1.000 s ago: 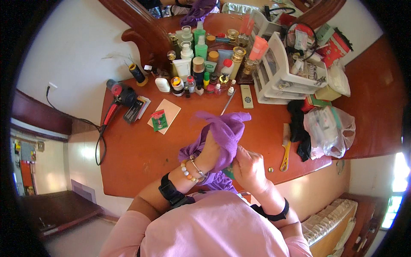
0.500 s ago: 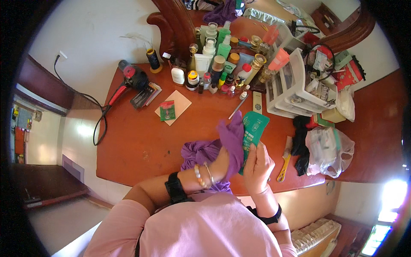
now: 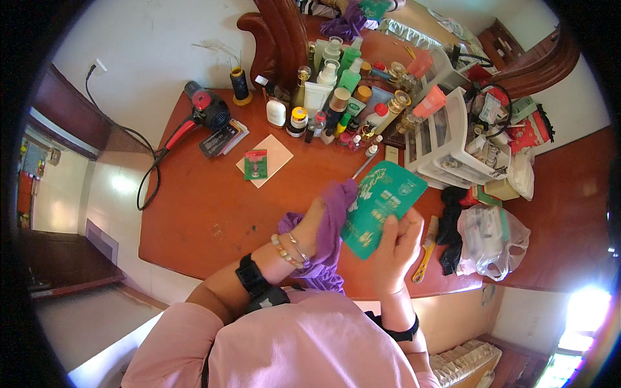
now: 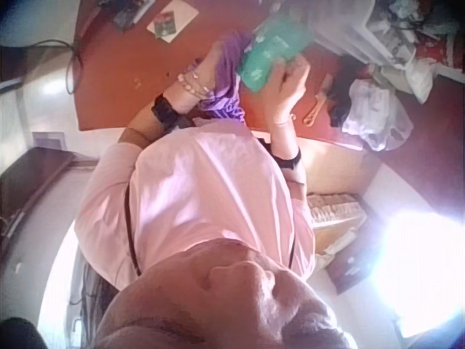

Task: The person wipes various cosmetic items and tools on a cluttered vanity table using a purple cloth. They clean a small white bottle, a beige compact, a green box, a yellow comb, a small round container, a black hair tie, a makeup brush, and a lipstick tube, placing each item back on the table after wiping.

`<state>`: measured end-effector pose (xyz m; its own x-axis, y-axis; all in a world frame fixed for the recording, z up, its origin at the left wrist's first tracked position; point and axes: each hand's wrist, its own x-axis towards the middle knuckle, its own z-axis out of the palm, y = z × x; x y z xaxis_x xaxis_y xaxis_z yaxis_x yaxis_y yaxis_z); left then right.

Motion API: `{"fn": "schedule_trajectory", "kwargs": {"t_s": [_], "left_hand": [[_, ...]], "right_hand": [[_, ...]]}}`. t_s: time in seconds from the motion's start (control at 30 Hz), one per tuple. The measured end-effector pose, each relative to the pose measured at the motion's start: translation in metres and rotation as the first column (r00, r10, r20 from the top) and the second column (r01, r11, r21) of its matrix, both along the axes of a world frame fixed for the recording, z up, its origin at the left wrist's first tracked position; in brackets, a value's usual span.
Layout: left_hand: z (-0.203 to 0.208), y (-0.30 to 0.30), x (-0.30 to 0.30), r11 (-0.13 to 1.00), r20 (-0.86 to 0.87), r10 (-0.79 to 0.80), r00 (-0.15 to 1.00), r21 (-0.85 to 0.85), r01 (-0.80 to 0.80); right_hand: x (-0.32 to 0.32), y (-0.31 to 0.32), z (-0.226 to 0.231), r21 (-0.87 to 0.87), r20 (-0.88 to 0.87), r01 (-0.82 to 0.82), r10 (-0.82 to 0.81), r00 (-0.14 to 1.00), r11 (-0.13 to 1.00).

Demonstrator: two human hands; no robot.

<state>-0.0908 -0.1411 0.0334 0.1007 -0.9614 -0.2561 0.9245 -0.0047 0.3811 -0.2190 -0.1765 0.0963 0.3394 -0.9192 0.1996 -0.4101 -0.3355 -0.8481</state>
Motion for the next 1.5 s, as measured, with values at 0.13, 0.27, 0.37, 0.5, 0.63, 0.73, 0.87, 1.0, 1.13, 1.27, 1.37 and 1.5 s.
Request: {"fn": "schedule_trajectory", "kwargs": {"t_s": [0.13, 0.27, 0.37, 0.5, 0.63, 0.73, 0.87, 1.0, 1.13, 1.27, 1.37, 1.5], "left_hand": [[0.003, 0.007, 0.012, 0.982, 0.423, 0.141, 0.895, 0.053, -0.18], [0.027, 0.011, -0.01, 0.977, 0.547, 0.213, 0.809, -0.106, -0.186], [0.009, 0.001, -0.029, 0.962, 0.533, 0.244, 0.81, -0.237, -0.133], [0.032, 0.01, -0.021, 0.956, 0.943, 0.293, -0.157, -0.29, 0.038], [0.04, 0.001, -0.018, 0.945, 0.709, 0.205, -0.675, -0.323, -0.052], [0.047, -0.012, -0.013, 0.879, 0.787, 0.261, -0.559, -0.434, -0.2], [0.027, -0.031, 0.011, 0.946, 0.973, 0.209, 0.093, -0.177, -0.273], [0.001, -0.035, 0.011, 0.968, 0.757, 0.241, 0.608, -0.138, -0.211], [-0.004, -0.019, -0.042, 0.871, 0.954, 0.3, 0.021, -0.265, -0.413], [0.003, -0.012, -0.059, 0.867, 0.939, 0.287, 0.188, -0.172, -0.468], [0.012, -0.013, -0.049, 0.903, 0.856, 0.266, 0.444, -0.059, -0.426], [0.01, -0.017, -0.03, 0.936, 0.739, 0.218, 0.638, 0.026, -0.351]], "right_hand": [[0.001, -0.028, -0.019, -0.302, -0.058, 0.003, -0.021, 0.998, 0.953], [0.009, -0.03, -0.029, -0.115, -0.093, -0.17, 0.16, 0.983, 0.979], [0.022, -0.022, -0.027, 0.669, 0.669, -0.501, -0.152, 0.727, 0.549], [0.019, -0.024, -0.025, 0.399, 0.906, -0.832, -0.024, 0.423, 0.387], [0.029, -0.01, 0.006, 0.464, 0.862, -0.763, -0.033, 0.505, 0.45], [0.02, -0.002, -0.001, 0.605, 0.774, -0.768, -0.379, 0.507, 0.208], [0.021, 0.008, 0.003, 0.649, 0.76, -0.716, -0.264, 0.594, 0.256], [0.024, 0.009, -0.011, 0.663, 0.727, -0.633, -0.143, 0.671, 0.399], [0.023, -0.002, -0.009, 0.705, 0.704, -0.624, -0.233, 0.671, 0.337], [0.018, -0.008, -0.008, 0.718, 0.696, -0.641, -0.257, 0.67, 0.271], [0.022, -0.002, -0.005, 0.717, 0.695, -0.63, -0.231, 0.681, 0.299], [0.026, 0.007, -0.016, 0.572, 0.701, -0.638, 0.096, 0.707, 0.515]]}}
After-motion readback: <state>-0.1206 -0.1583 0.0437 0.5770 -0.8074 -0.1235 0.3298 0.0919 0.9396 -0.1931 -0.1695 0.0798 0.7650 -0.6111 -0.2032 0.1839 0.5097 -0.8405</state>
